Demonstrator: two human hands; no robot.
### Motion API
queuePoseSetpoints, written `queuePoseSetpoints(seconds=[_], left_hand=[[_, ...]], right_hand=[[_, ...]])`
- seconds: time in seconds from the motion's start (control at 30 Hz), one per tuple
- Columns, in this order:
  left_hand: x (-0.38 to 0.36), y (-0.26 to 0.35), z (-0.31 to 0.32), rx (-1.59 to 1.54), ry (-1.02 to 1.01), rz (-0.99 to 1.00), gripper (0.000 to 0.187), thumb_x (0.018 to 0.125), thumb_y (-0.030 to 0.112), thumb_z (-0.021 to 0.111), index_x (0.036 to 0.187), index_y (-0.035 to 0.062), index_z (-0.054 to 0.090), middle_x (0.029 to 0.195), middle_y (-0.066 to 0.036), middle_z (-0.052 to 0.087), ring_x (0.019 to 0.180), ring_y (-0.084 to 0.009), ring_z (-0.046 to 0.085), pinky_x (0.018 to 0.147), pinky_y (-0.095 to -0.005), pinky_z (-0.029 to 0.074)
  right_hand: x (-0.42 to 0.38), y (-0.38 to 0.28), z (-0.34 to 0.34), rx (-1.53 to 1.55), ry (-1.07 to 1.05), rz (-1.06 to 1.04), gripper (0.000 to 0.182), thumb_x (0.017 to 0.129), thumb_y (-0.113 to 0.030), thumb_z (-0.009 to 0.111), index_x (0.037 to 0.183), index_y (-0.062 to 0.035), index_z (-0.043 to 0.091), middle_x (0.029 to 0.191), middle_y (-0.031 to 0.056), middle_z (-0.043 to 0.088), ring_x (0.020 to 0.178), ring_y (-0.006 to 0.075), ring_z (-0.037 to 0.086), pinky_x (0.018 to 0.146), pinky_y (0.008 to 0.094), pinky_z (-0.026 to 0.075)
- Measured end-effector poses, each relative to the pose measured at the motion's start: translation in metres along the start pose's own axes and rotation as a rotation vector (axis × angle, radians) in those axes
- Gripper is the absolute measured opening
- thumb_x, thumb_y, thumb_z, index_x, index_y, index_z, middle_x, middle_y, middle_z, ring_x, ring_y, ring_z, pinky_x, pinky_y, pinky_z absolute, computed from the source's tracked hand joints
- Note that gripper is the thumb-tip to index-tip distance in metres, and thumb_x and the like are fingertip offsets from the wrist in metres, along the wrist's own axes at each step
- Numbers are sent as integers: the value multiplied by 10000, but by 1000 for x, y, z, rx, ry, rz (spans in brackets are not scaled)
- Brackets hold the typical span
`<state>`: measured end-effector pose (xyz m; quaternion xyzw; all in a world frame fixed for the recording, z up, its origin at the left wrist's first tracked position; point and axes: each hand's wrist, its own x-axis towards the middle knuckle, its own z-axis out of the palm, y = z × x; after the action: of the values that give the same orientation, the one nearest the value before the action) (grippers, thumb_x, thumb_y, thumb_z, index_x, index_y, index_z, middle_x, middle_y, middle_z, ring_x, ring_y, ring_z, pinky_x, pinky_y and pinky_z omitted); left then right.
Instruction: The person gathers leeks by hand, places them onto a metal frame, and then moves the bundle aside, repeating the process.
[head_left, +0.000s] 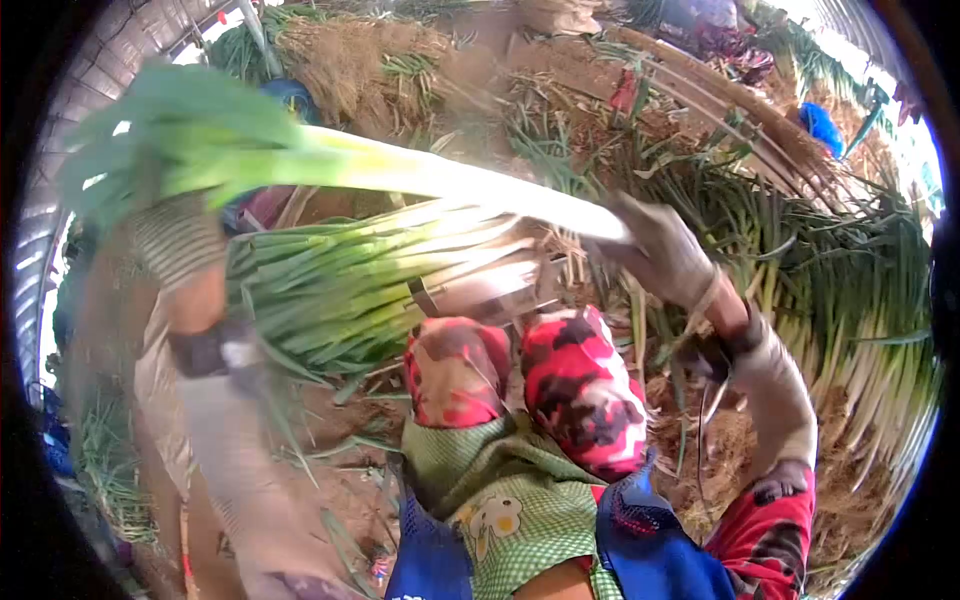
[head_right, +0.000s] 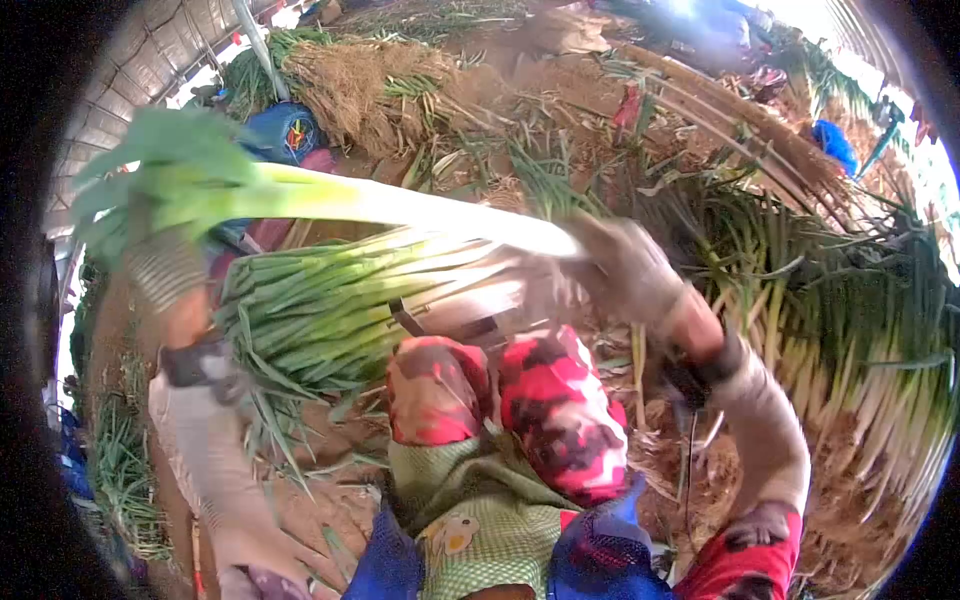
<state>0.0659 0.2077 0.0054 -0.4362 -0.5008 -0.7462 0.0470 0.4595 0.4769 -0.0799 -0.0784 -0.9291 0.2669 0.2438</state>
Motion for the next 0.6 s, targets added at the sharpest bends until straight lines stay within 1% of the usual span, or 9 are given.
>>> queuePoseSetpoints(seconds=[0.03, 0.07, 0.17, 0.23, 0.27, 0.33, 0.4, 0.5, 0.6], left_hand=[[24, 2, -37, 151, 4, 28, 421, 935, 259, 544, 1266, 2, 499, 1174, -131, 590, 1081, -207, 567, 958, -345, 463], [43, 4, -67, 305, 9, 58, 430, 933, 268, 540, 1266, -1, 497, 1189, -145, 583, 1098, -204, 558, 979, -342, 450], [50, -13, -87, 179, 33, -129, 446, 937, 312, 515, 1278, 26, 492, 1232, -148, 561, 1147, -233, 524, 1043, -372, 393], [40, -47, -89, 767, -388, -62, 435, 922, 352, 535, 1215, 31, 534, 1176, -128, 590, 1104, -241, 544, 1011, -390, 404], [27, -78, -91, 1477, -835, 140, 427, 904, 373, 565, 1145, 21, 576, 1105, -114, 627, 1045, -234, 576, 959, -391, 438], [-1, -143, -116, 1848, -1010, -242, 386, 857, 340, 610, 1060, 12, 629, 964, -94, 672, 908, -222, 626, 828, -370, 491], [-21, -198, -149, 973, -318, -1159, 316, 801, 232, 639, 1031, 16, 648, 823, -83, 690, 753, -215, 662, 673, -325, 531], [-5, -221, -76, 950, -396, -478, 334, 809, 159, 635, 1121, 40, 623, 973, -103, 686, 864, -251, 657, 775, -360, 518], [5, -258, -33, 1262, -936, -187, 450, 861, 318, 600, 1232, 73, 536, 1186, -174, 581, 1077, -347, 554, 942, -431, 418]], right_hand=[[43, 9, 14, -102, 165, -210, 350, 824, -128, 613, 1144, -16, 522, 808, 186, 630, 688, 370, 633, 609, 434, 505], [81, 12, 18, -97, 17, -110, 335, 813, -116, 610, 1128, -52, 513, 784, 176, 628, 708, 379, 627, 622, 437, 502], [177, 60, 64, -117, 88, -233, 254, 804, -124, 613, 1042, -90, 532, 773, 163, 632, 753, 384, 629, 655, 466, 494], [222, 96, 97, -147, 32, -163, 288, 799, -149, 633, 1076, -119, 560, 815, 159, 644, 778, 386, 628, 659, 452, 492], [237, 117, 113, -161, -76, -134, 326, 795, -171, 647, 1108, -130, 563, 876, 159, 651, 829, 377, 630, 696, 448, 499], [251, 175, 162, -194, -279, -8, 470, 789, -229, 650, 1244, -180, 545, 1091, 154, 642, 1003, 355, 611, 831, 438, 496], [233, 236, 221, -358, -274, -4, 418, 817, -130, 574, 1234, -129, 542, 1030, 177, 652, 967, 362, 621, 809, 445, 509], [237, 283, 258, -254, -427, 94, 437, 814, -134, 576, 1249, -143, 533, 1054, 193, 642, 980, 381, 610, 827, 454, 490], [240, 260, 234, -202, -574, 207, 429, 811, -146, 597, 1235, -133, 535, 1016, 211, 643, 924, 405, 613, 803, 460, 480]])
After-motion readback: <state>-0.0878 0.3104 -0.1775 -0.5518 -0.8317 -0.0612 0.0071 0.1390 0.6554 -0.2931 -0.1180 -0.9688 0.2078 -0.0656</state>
